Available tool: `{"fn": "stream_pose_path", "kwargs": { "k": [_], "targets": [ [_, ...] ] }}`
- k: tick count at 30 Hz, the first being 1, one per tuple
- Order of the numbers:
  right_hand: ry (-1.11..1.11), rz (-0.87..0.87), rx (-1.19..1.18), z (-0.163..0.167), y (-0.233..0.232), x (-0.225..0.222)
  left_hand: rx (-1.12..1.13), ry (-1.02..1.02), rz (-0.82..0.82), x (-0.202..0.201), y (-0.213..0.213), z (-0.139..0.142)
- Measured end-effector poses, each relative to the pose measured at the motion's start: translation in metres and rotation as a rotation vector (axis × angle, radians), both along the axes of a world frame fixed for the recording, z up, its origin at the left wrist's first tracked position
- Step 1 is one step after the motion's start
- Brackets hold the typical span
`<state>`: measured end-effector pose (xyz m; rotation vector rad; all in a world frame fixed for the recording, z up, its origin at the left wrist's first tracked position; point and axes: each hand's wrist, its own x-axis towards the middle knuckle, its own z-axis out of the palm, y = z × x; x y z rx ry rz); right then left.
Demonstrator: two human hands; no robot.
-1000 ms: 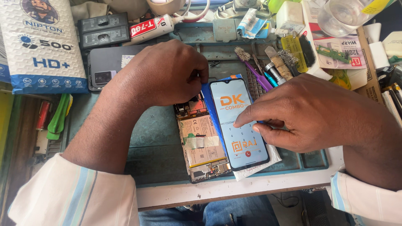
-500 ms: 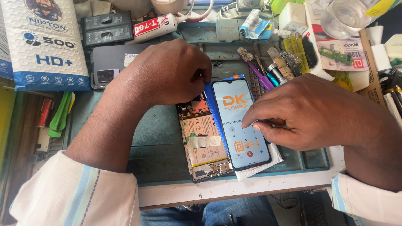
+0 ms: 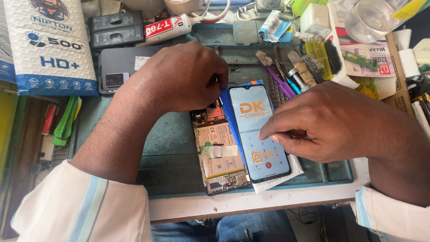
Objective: The person uses a SIM ejector tool to remove the SIM tray from a smartphone. They then place the tray on the workbench and continue handling the phone.
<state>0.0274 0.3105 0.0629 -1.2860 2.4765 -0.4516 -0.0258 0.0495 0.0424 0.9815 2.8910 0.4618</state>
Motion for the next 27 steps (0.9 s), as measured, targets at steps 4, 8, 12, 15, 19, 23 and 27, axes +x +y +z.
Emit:
{"fn": "stream_pose_path", "kwargs": {
  "k": [4,8,12,15,19,23,27],
  "targets": [
    [0.05,-0.027,0.008,0.001,0.003,-0.001,0.012,0.004,-0.007,0.0,-0.001,0.001],
    [0.093,-0.023,-0.001,0.002,0.003,-0.002,0.019,0.012,-0.028,0.0,-0.001,0.002],
    [0.023,-0.107,0.173,0.001,0.006,-0.003,0.006,0.004,0.001,0.0,-0.001,0.0],
    [0.024,-0.067,0.095,-0.003,0.007,-0.004,0.001,-0.005,0.011,-0.001,-0.001,-0.001],
    [0.063,0.027,-0.04,-0.001,0.009,-0.004,0.004,0.002,-0.005,-0.002,-0.002,0.002],
    [-0.005,-0.004,-0.06,0.002,0.002,-0.002,0.007,-0.01,0.004,-0.001,-0.002,0.003],
    [-0.072,-0.006,0.005,0.003,-0.007,-0.001,0.014,-0.001,-0.005,-0.001,-0.002,0.002]
  ]
}}
